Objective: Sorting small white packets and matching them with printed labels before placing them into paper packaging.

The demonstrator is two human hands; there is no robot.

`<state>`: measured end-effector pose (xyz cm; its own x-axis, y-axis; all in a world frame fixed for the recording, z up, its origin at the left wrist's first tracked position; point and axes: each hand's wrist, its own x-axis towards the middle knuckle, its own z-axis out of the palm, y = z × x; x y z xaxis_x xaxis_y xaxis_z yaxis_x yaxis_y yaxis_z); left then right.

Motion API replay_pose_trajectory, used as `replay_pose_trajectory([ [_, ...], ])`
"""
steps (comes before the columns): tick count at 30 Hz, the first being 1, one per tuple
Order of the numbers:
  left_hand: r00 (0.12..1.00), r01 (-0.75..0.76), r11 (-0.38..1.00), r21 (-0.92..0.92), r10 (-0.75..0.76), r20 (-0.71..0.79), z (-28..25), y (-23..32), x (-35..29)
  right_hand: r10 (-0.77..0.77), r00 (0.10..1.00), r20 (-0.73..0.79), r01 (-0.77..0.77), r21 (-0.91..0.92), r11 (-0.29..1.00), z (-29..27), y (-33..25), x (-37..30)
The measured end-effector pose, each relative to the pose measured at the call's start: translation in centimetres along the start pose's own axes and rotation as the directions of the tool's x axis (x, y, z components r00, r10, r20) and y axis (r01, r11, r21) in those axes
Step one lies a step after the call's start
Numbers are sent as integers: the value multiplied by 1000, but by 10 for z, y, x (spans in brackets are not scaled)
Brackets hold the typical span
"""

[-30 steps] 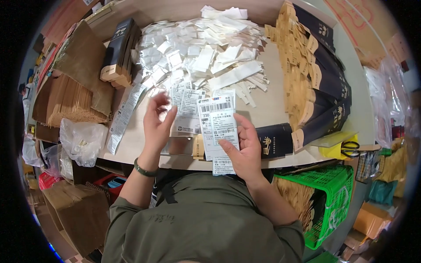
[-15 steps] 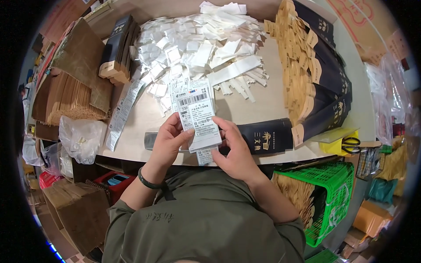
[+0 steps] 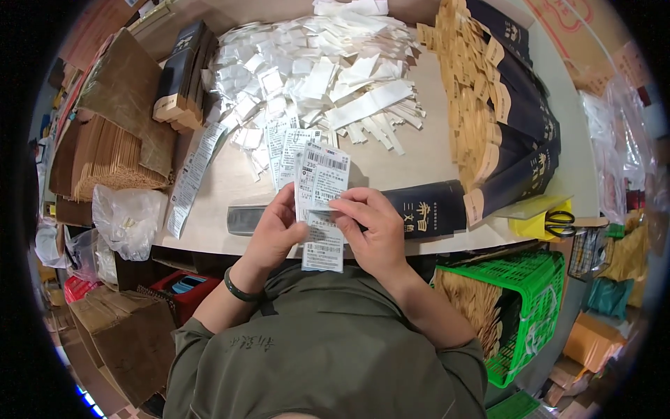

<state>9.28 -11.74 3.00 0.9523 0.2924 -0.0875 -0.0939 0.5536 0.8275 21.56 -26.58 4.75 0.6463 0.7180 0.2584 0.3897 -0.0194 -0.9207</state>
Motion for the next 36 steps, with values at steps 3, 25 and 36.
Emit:
replay_pose_trajectory([
  [3, 997, 67, 994, 89, -63, -50, 6, 3, 0, -24, 999, -37, 21, -63, 998, -1, 3, 1],
  [25, 946, 45, 998, 34, -32, -322, -14, 3, -11, -679, 725, 119, 538, -714, 449, -42, -24, 19],
  [36, 974, 182, 951, 249, -139, -182, -23, 36, -26, 276, 955, 112, -293, 197, 935, -23, 5, 22],
])
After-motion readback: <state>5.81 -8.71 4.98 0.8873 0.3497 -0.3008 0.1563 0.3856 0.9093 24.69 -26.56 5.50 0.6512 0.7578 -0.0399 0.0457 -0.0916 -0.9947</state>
